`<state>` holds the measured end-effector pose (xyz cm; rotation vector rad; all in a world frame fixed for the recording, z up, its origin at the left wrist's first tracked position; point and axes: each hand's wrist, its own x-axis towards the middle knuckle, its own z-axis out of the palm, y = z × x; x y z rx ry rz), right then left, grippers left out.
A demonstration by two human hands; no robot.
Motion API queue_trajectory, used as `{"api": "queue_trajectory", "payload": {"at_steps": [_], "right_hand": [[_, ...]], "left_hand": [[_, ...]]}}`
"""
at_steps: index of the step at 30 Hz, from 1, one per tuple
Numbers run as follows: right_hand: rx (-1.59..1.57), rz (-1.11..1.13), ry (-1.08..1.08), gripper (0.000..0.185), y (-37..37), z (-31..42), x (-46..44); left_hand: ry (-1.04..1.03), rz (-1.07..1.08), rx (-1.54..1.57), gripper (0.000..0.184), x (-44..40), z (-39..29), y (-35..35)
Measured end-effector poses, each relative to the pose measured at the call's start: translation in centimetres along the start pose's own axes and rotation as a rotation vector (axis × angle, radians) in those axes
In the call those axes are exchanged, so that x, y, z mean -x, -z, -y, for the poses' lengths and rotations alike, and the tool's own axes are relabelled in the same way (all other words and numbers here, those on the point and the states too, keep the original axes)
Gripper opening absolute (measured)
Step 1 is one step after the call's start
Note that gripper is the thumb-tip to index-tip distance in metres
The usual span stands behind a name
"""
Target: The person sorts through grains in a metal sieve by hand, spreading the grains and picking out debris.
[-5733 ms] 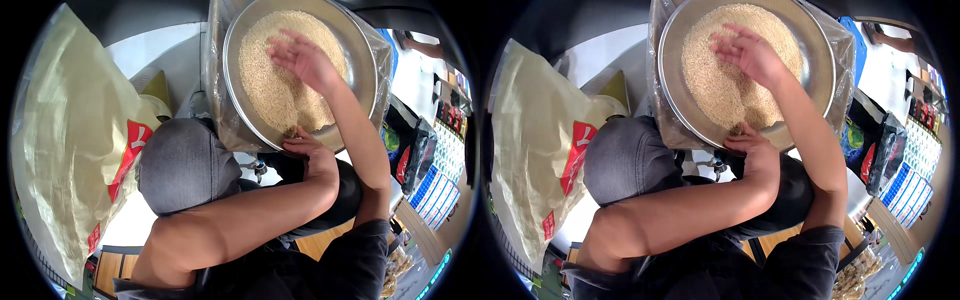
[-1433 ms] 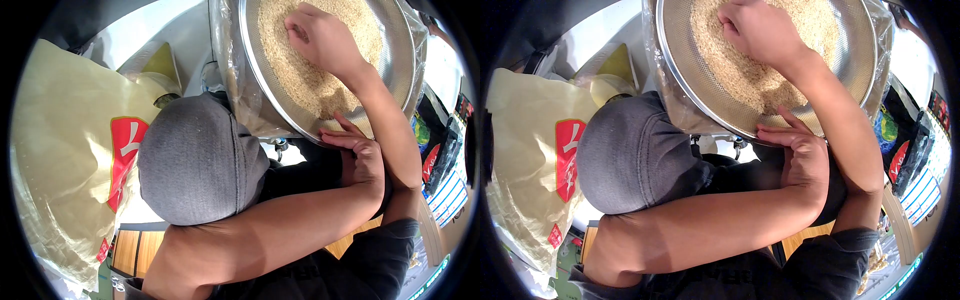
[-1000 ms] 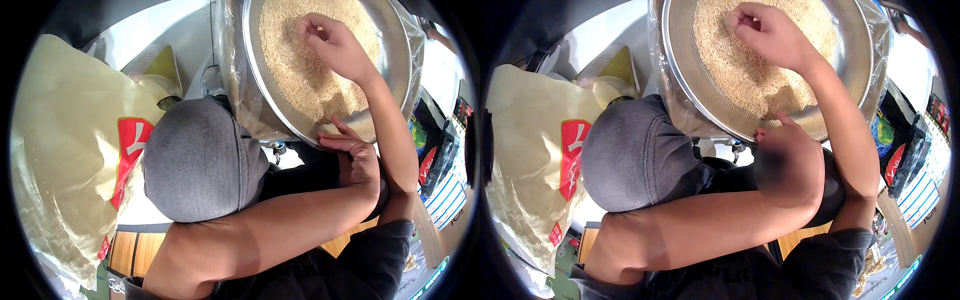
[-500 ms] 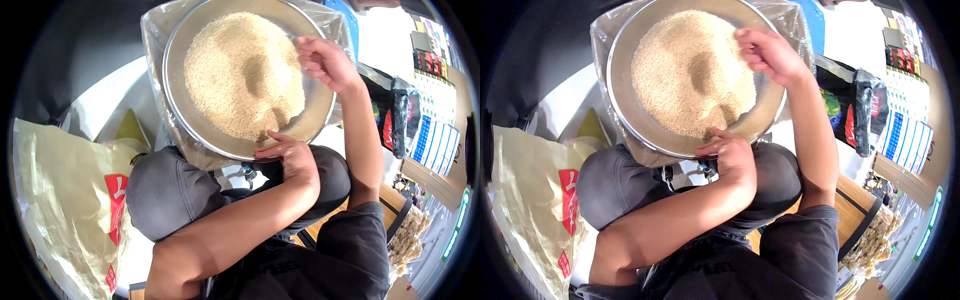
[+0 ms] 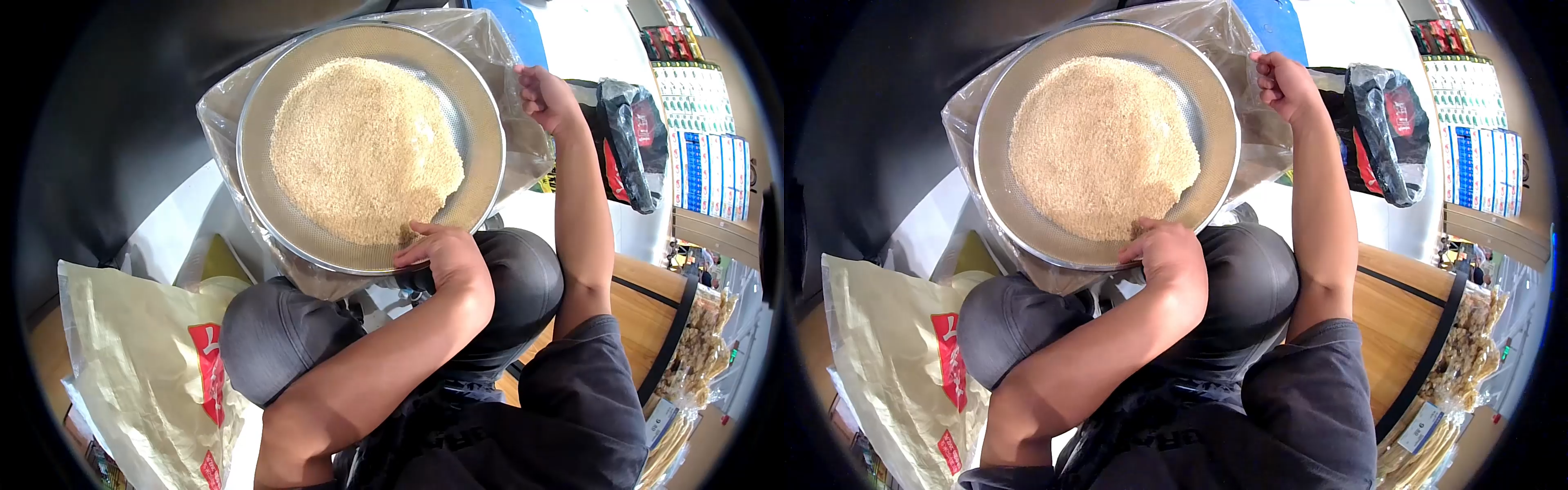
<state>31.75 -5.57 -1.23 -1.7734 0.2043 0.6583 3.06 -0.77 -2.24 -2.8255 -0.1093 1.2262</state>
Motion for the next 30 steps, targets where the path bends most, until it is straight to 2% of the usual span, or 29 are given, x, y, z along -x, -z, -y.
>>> {"api": "queue_trajectory", "payload": {"at_steps": [3, 8, 10, 12, 14, 15, 16, 18, 20, 22, 24, 26, 27, 28, 30], "right_hand": [[-0.027, 0.004, -0.024, 0.019, 0.5, -0.3, -0.5], [0.11, -0.003, 0.014, 0.022, -0.3, -0.5, 0.1], [0.149, -0.015, 0.03, 0.021, -0.9, -0.4, 0.2], [0.269, -0.057, 0.084, 0.022, -1.9, -0.2, 0.7], [0.427, -0.102, 0.28, 0.025, -4.2, -0.4, 1.6], [0.487, -0.032, 0.384, 0.028, -4.9, -0.7, 1.8], [0.488, 0.002, 0.38, 0.028, -6.8, -0.7, 2.9], [0.466, 0.272, 0.354, 0.03, -10.9, -1.2, 5.3], [0.354, 0.725, 0.236, 0.033, -13.9, -3.2, 4.3], [0.324, 0.887, 0.147, 0.034, -18.2, -5.2, 5.2], [0.267, 0.938, 0.07, 0.035, -22.0, -7.0, 5.5], [0.199, 0.932, 0.1, 0.035, -25.0, -8.0, 4.6], [0.131, 0.916, 0.13, 0.035, -26.2, -8.3, 4.2], [0.133, 0.925, 0.124, 0.035, -27.0, -8.4, 4.0], [0.039, 0.794, 0.139, 0.034, -28.3, -8.6, 3.8]], "left_hand": [[0.006, -0.001, 0.001, 0.056, 0.3, 0.2, 0.2], [0.088, 0.015, -0.059, 0.057, 0.2, -0.5, 0.1], [0.048, 0.009, -0.119, 0.059, 0.7, -0.1, 0.6], [0.072, -0.029, -0.068, 0.059, 0.5, -0.4, 0.3], [0.151, -0.024, -0.043, 0.055, 0.6, -0.4, 0.8], [0.182, -0.045, -0.09, 0.05, 0.3, -1.0, 0.3], [0.187, -0.047, -0.144, 0.045, 0.3, -1.0, 0.2], [0.154, -0.067, -0.168, 0.044, 0.5, -0.7, 0.2], [0.207, -0.071, -0.177, 0.043, 0.8, -0.7, 0.1], [0.165, -0.052, -0.197, 0.042, 0.8, -1.2, 0.1], [0.118, -0.038, -0.22, 0.042, 0.7, -1.5, 0.2], [0.071, -0.024, -0.242, 0.042, 0.6, -1.6, 0.1], [0.131, -0.087, -0.19, 0.048, 1.5, -0.4, 0.2], [0.135, -0.079, -0.185, 0.048, 1.3, -0.8, 0.3], [0.179, 0.007, -0.121, 0.044, 0.6, -1.3, 0.8]]}}
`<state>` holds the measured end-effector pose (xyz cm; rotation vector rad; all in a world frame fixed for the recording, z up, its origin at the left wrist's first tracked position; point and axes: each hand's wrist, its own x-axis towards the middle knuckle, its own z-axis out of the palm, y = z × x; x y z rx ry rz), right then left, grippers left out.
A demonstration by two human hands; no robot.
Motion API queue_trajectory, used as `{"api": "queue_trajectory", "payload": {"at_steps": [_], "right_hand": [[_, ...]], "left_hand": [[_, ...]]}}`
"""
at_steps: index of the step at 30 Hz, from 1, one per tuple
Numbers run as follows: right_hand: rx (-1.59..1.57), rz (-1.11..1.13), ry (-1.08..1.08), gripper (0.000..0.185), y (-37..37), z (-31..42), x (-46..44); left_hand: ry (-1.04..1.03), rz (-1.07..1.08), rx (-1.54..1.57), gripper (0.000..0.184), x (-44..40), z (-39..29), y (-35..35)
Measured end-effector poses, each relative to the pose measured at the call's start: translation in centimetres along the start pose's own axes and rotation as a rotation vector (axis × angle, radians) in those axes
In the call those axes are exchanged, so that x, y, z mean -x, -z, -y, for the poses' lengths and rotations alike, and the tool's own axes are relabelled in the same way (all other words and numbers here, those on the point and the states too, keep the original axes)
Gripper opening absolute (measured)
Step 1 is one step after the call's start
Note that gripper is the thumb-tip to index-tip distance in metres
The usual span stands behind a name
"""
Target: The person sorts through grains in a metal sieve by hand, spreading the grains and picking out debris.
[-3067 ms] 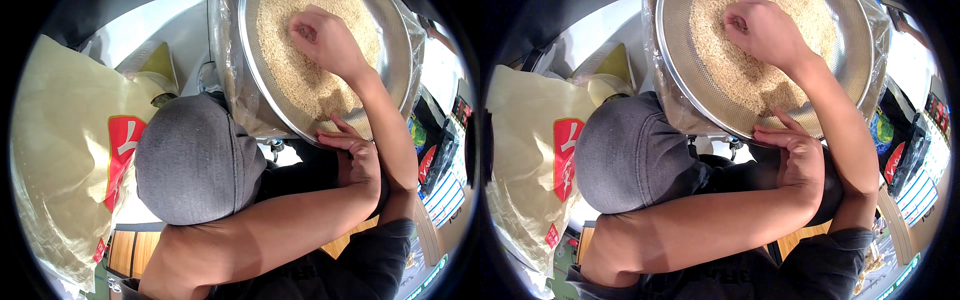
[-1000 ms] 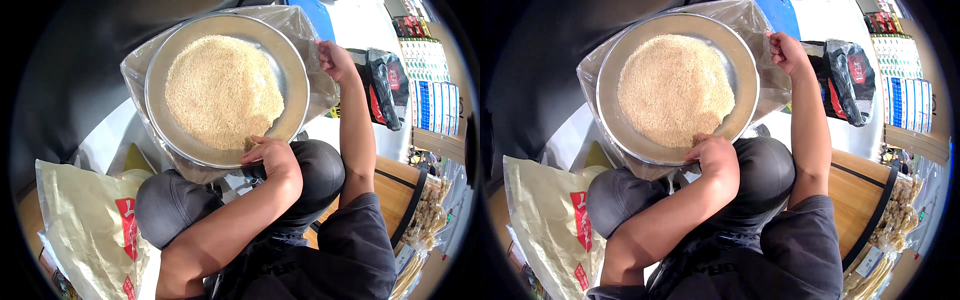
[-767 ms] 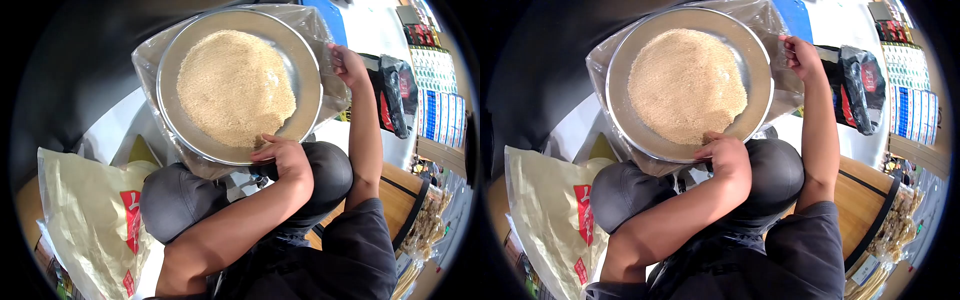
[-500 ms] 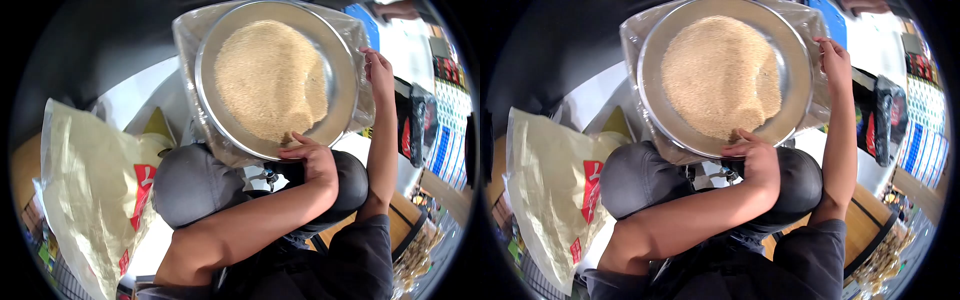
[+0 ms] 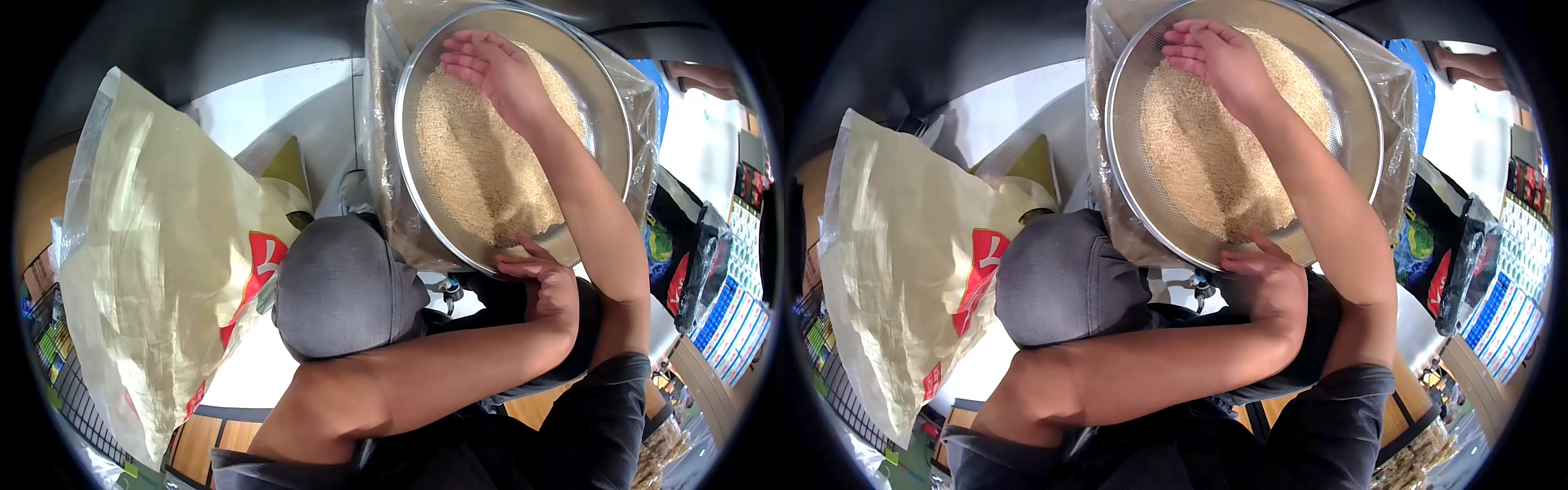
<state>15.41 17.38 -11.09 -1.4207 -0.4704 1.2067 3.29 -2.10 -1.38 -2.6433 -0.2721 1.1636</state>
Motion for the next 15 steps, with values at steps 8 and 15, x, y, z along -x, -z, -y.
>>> {"api": "queue_trajectory", "payload": {"at_steps": [8, 15], "right_hand": [[0.065, 0.256, -0.173, 0.03, 1.5, -1.2, 0.7], [0.932, 0.4, 0.382, 0.013, 1.9, 0.6, 3.4]], "left_hand": [[-0.146, 0.014, -0.13, 0.043, 0.5, 0.7, 0.2], [-0.077, 0.022, -0.101, 0.041, 0.3, 0.0, 0.3]]}}
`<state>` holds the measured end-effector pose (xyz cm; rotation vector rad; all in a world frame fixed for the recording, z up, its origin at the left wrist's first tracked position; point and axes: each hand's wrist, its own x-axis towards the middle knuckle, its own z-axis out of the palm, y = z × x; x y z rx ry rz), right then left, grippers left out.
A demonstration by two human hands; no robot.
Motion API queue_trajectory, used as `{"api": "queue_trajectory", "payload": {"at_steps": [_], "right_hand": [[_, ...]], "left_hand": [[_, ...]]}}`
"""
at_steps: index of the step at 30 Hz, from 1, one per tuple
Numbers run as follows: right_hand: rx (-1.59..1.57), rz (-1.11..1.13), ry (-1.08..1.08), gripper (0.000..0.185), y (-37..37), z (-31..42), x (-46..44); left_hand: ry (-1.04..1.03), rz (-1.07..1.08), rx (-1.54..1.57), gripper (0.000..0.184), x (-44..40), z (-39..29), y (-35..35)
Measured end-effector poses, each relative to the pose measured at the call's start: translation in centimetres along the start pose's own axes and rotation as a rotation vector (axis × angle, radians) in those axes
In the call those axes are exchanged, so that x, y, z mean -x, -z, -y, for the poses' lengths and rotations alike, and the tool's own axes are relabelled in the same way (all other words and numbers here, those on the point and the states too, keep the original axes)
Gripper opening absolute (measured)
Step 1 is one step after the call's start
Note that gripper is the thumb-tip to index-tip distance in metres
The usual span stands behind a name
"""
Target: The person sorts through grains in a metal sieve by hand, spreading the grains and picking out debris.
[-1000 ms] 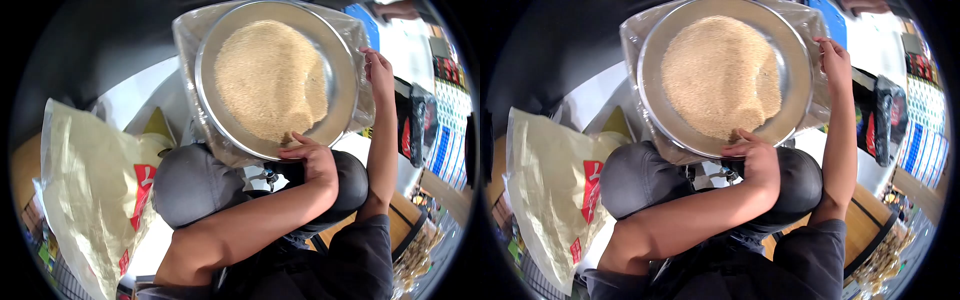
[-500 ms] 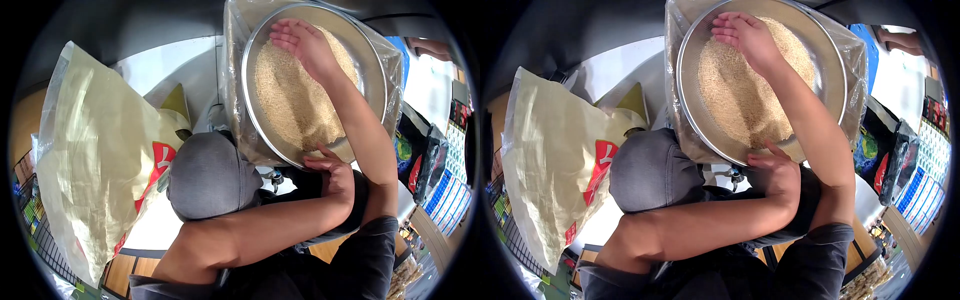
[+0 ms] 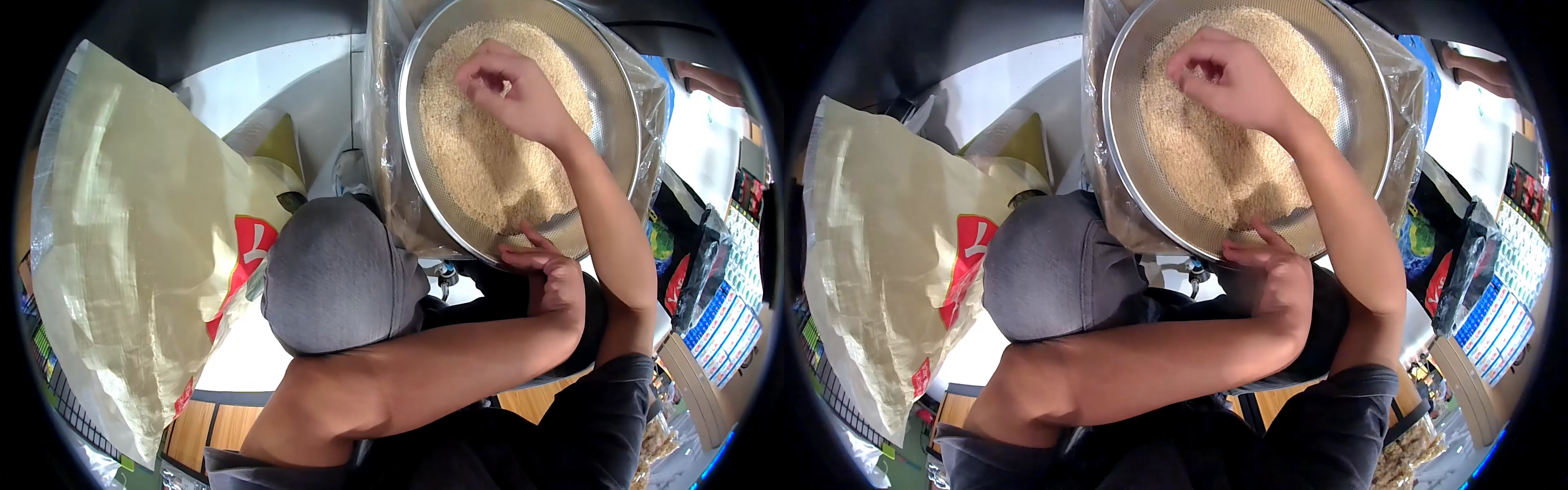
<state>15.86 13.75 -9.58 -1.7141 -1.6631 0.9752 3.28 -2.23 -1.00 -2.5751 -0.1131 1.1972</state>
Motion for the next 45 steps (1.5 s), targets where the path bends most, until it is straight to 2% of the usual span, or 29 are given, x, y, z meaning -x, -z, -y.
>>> {"api": "queue_trajectory", "payload": {"at_steps": [1, 3, 4, 6, 7, 9, 10, 14, 16, 17, 18, 20, 26, 32, 33, 36, 38, 41, 45], "right_hand": [[-0.003, 0.004, -0.006, 0.013, 0.1, 0.6, 0.3], [0.184, 0.186, -0.068, 0.014, -0.2, 1.5, 0.8], [0.178, 0.189, -0.075, 0.014, -0.5, 1.0, 1.0], [0.241, 0.133, 0.017, 0.009, -1.3, 0.1, 1.7], [0.233, 0.137, 0.008, 0.009, -1.5, 0.0, 1.9], [0.306, 0.118, 0.0, 0.011, -1.6, 0.0, 2.1], [0.3, 0.122, -0.008, 0.011, -1.7, -0.1, 2.2], [0.37, 0.101, -0.016, 0.012, -1.8, 0.0, 2.0], [0.387, 0.114, -0.053, 0.012, -1.9, 0.0, 2.1], [0.38, 0.098, -0.032, 0.013, -2.0, -0.1, 2.1], [0.373, 0.082, -0.012, 0.014, -2.1, -0.2, 2.2], [0.359, 0.094, -0.047, 0.015, -2.1, 0.4, 2.0], [0.37, 0.109, -0.071, 0.015, -2.1, 0.7, 1.8], [0.401, 0.094, -0.059, 0.014, -2.3, 0.9, 1.8], [0.403, 0.087, -0.07, 0.013, -2.4, 1.0, 1.8], [0.405, 0.085, -0.051, 0.012, -2.4, 1.0, 1.8], [0.408, 0.078, -0.037, 0.012, -2.5, 0.9, 1.8], [0.394, 0.076, -0.005, 0.012, -2.6, 0.5, 1.7], [0.415, 0.089, -0.031, 0.011, -2.7, 0.6, 1.8]], "left_hand": [[-0.007, 0.002, 0.003, 0.041, 0.2, 0.5, 0.0], [-0.113, -0.017, -0.057, 0.038, 0.5, 1.3, -0.1], [-0.122, -0.014, -0.056, 0.038, 0.4, 0.9, -0.1], [0.116, -0.014, 0.009, 0.036, 0.1, 0.2, 0.0], [0.105, -0.01, 0.01, 0.036, 0.1, 0.2, -0.1], [0.163, -0.063, 0.005, 0.05, 0.2, 0.2, -0.1], [0.095, -0.073, -0.015, 0.047, 0.5, 0.9, -0.2], [0.044, -0.089, -0.073, 0.046, 0.7, 0.9, -0.4], [0.179, -0.024, -0.019, 0.044, 0.6, 0.0, 0.2], [0.174, -0.022, -0.021, 0.044, 0.1, -1.1, 0.5], [0.45, -0.022, 0.047, 0.042, -0.6, -2.9, 0.7], [0.722, -0.022, 0.114, 0.04, -0.8, -3.8, 0.7], [0.65, -0.055, 0.324, 0.037, 0.1, -2.9, 1.1], [0.697, -0.071, 0.252, 0.038, -0.3, -3.9, 0.4], [0.546, -0.079, 0.153, 0.038, 0.2, -3.2, 0.0], [0.27, -0.071, 0.041, 0.039, 0.4, -0.7, -0.1], [0.147, -0.057, 0.028, 0.04, 0.6, 0.4, -0.2], [0.025, -0.102, -0.019, 0.041, 0.8, 1.1, -0.5], [0.057, -0.055, -0.051, 0.041, 0.3, 0.0, -0.5]]}}
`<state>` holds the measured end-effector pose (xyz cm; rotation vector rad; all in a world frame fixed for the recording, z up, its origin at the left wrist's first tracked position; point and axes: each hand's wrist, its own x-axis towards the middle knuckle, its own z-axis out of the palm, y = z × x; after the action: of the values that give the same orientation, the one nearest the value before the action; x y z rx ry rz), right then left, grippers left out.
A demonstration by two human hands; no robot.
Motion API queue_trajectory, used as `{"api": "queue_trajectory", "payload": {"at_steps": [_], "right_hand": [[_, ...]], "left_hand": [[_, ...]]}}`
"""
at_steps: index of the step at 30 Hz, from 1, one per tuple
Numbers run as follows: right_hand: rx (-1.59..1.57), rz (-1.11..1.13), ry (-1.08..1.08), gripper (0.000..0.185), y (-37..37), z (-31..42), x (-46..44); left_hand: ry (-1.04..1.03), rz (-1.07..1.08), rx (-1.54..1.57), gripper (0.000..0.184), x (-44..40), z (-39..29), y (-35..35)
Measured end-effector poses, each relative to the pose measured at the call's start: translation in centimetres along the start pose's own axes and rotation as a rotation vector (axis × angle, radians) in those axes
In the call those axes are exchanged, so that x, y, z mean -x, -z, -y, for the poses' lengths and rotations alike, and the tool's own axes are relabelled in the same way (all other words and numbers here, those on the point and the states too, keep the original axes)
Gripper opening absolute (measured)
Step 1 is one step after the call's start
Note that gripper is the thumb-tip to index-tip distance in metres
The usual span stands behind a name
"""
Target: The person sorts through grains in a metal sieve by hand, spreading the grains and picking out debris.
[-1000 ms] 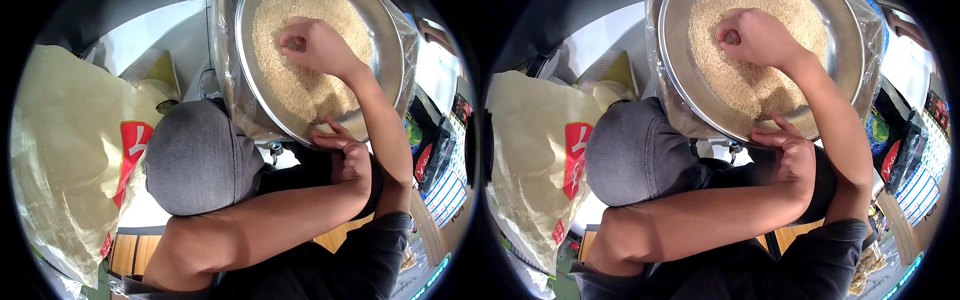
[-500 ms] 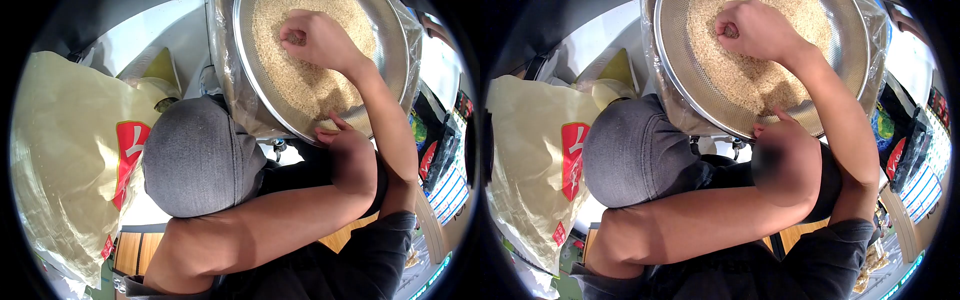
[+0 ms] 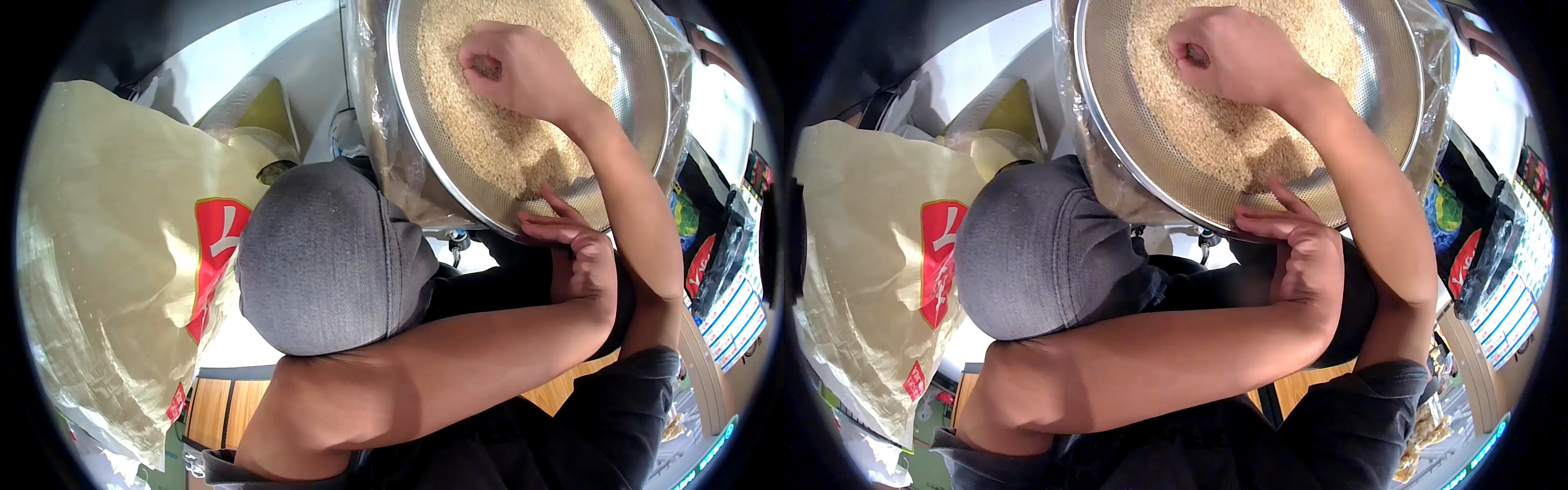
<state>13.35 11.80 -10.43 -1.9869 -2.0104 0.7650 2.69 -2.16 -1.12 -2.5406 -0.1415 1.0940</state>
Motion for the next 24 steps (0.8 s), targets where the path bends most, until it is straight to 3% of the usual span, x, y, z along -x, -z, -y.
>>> {"api": "queue_trajectory", "payload": {"at_steps": [3, 8, 10, 12, 14, 15, 17, 24], "right_hand": [[-0.071, 0.008, -0.029, 0.014, 0.4, -0.4, 0.2], [-0.202, -0.079, -0.147, 0.014, 3.9, -2.0, 2.6], [-0.411, -0.199, -0.392, 0.011, 5.6, -4.0, 4.6], [-0.492, -0.488, -0.463, 0.011, 6.9, -6.2, 6.6], [-0.657, -0.614, -0.668, 0.009, 9.4, -7.9, 8.8], [-0.643, -0.63, -0.663, 0.009, 10.1, -8.7, 9.5], [-0.753, -0.862, -0.8, 0.009, 11.1, -10.4, 10.5], [-0.799, -0.987, -0.945, 0.013, 11.5, -11.9, 11.3]], "left_hand": [[0.072, 0.034, 0.003, 0.042, -0.3, -0.8, 0.2], [-0.034, 0.006, 0.11, 0.042, -0.8, -0.1, 0.2], [-0.059, -0.002, 0.146, 0.044, -0.8, 0.0, 0.0], [-0.074, 0.02, 0.064, 0.045, -0.7, 0.3, 0.1], [-0.077, -0.026, 0.058, 0.045, -1.0, -0.2, -0.3], [-0.067, -0.002, 0.033, 0.046, -1.1, -0.5, -0.3], [-0.023, 0.017, 0.009, 0.048, -1.1, -0.3, -0.2], [-0.14, 0.014, -0.024, 0.048, -0.7, 1.0, -0.2]]}}
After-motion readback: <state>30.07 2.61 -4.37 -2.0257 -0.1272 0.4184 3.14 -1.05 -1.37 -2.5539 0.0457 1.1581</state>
